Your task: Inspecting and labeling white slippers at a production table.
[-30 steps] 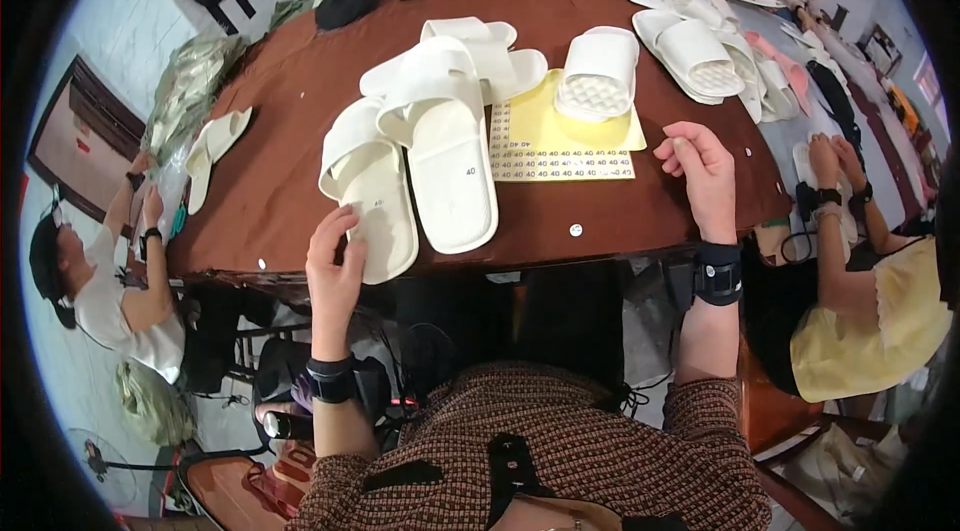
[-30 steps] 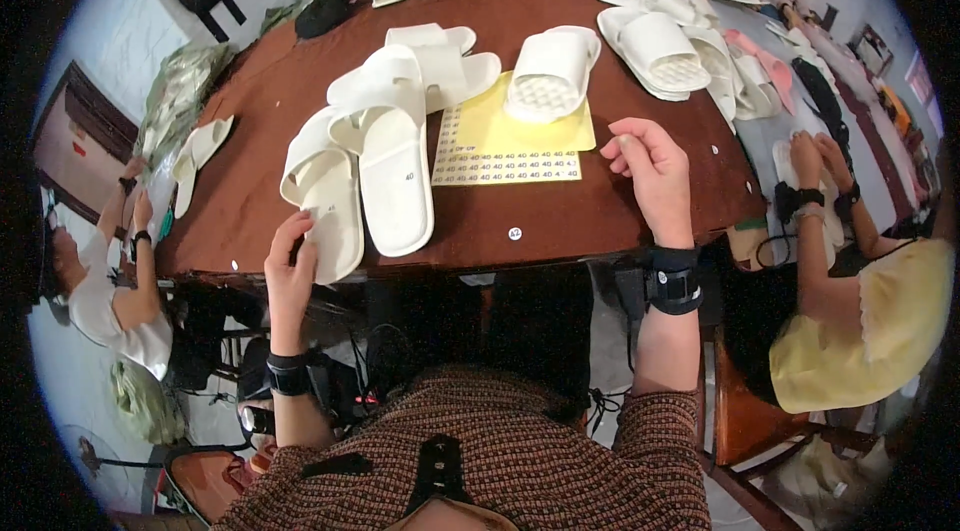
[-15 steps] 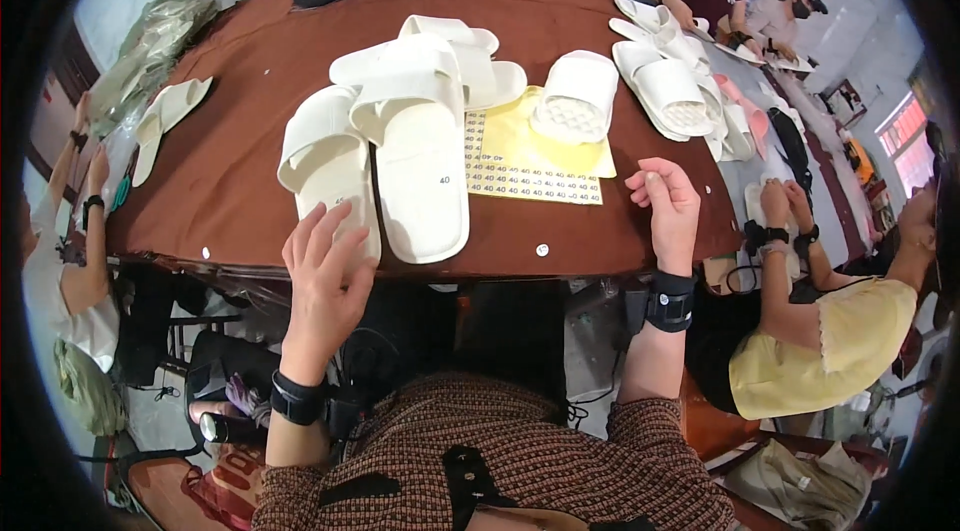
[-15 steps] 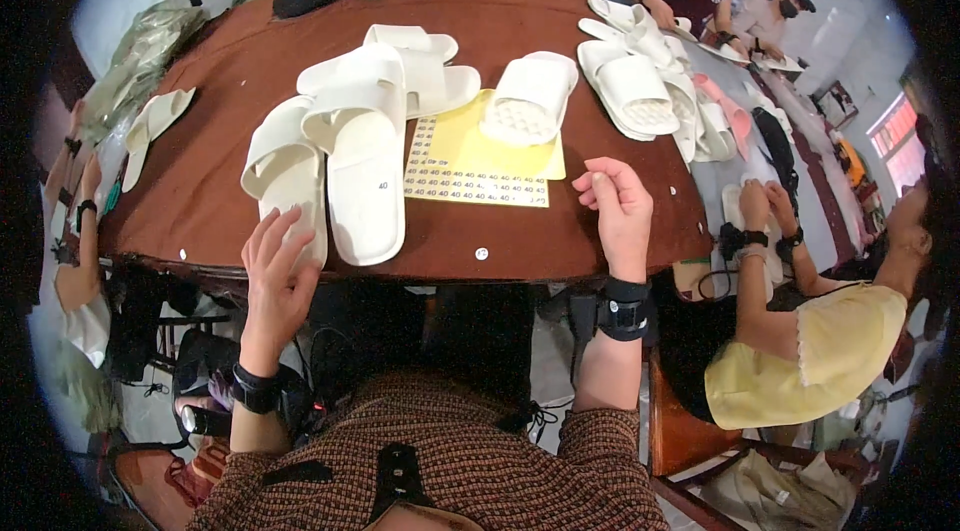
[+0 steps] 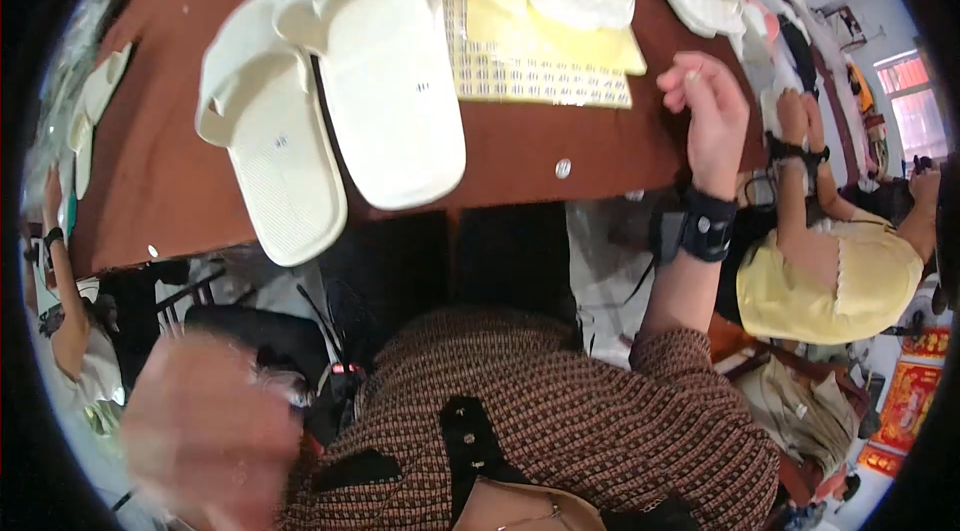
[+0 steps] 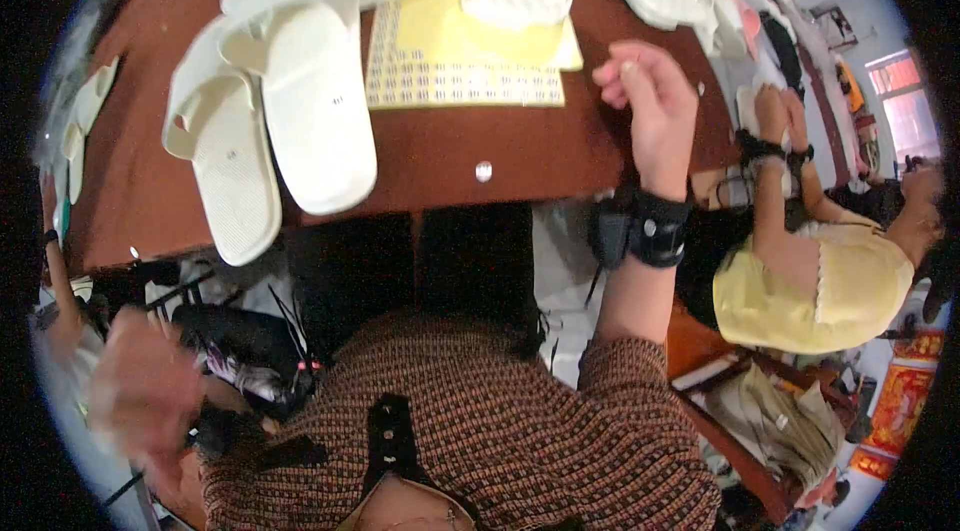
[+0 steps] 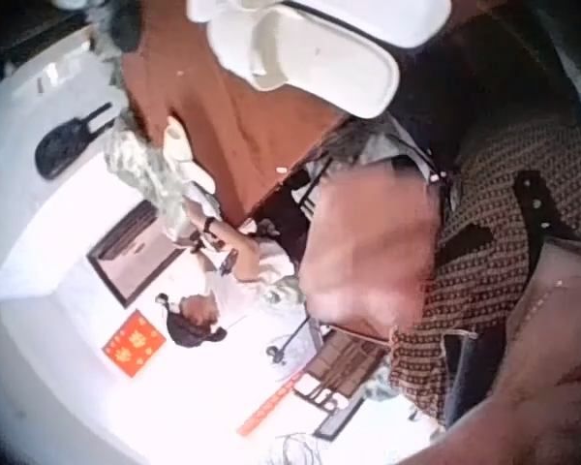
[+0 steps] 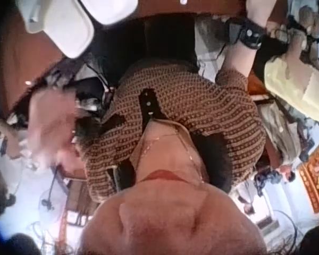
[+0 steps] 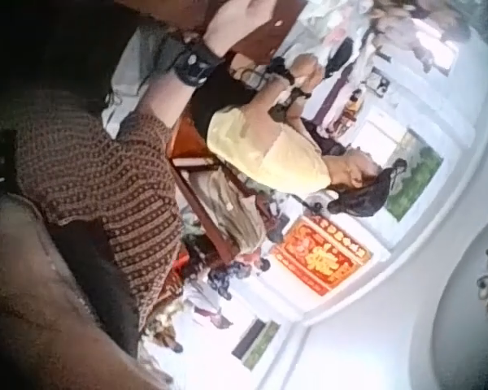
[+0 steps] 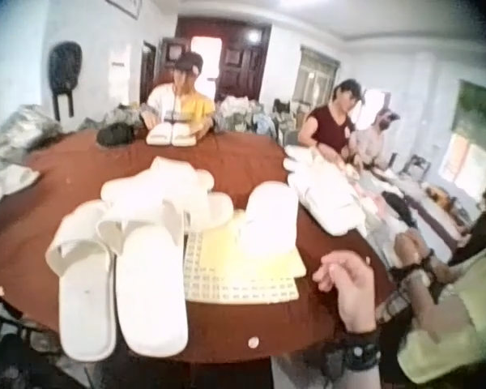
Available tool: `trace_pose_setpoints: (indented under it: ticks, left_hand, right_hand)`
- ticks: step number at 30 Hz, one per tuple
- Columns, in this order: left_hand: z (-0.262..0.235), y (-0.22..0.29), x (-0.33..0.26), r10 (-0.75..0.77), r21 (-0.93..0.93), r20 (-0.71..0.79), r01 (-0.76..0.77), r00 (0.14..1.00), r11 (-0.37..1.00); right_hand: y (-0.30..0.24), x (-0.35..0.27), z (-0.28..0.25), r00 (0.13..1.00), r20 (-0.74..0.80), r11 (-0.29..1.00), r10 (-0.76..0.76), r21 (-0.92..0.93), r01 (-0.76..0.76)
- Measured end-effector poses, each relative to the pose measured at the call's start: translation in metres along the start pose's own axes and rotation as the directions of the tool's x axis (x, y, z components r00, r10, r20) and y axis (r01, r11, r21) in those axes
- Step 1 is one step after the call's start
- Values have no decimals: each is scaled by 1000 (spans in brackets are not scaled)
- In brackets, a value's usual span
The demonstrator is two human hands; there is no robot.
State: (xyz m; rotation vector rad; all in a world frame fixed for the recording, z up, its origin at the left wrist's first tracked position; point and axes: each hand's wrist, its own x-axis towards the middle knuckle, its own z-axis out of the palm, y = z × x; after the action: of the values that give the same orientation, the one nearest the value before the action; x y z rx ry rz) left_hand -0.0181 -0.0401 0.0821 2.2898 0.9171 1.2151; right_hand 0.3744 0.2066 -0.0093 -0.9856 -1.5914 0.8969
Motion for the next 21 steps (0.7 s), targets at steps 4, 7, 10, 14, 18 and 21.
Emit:
trace_pose_setpoints:
  ticks: [4,7,10,14,18,21]
  left_hand:
    - [7,-8,-20,-116,-123,44,120,992,985]
    - [14,-16,-34,-163,-203,69,173,984,964]
    - [20,-16,-43,-206,-230,66,216,976,949]
    - [26,-13,-50,-236,-247,40,238,971,939]
    - [34,-5,-55,-254,-259,-1,245,967,934]
    - [36,-2,-56,-259,-258,-31,243,965,935]
  right_hand:
    - [4,11,1,1000,13,999,-27,41,27]
    - [9,17,-12,995,44,995,-87,59,84]
    - [-2,7,0,997,-35,996,-74,57,76]
    - [-2,7,-1,996,-20,995,-83,62,84]
    - [-7,7,-5,995,3,993,-105,50,104]
    - [-6,9,-5,995,3,994,-97,53,97]
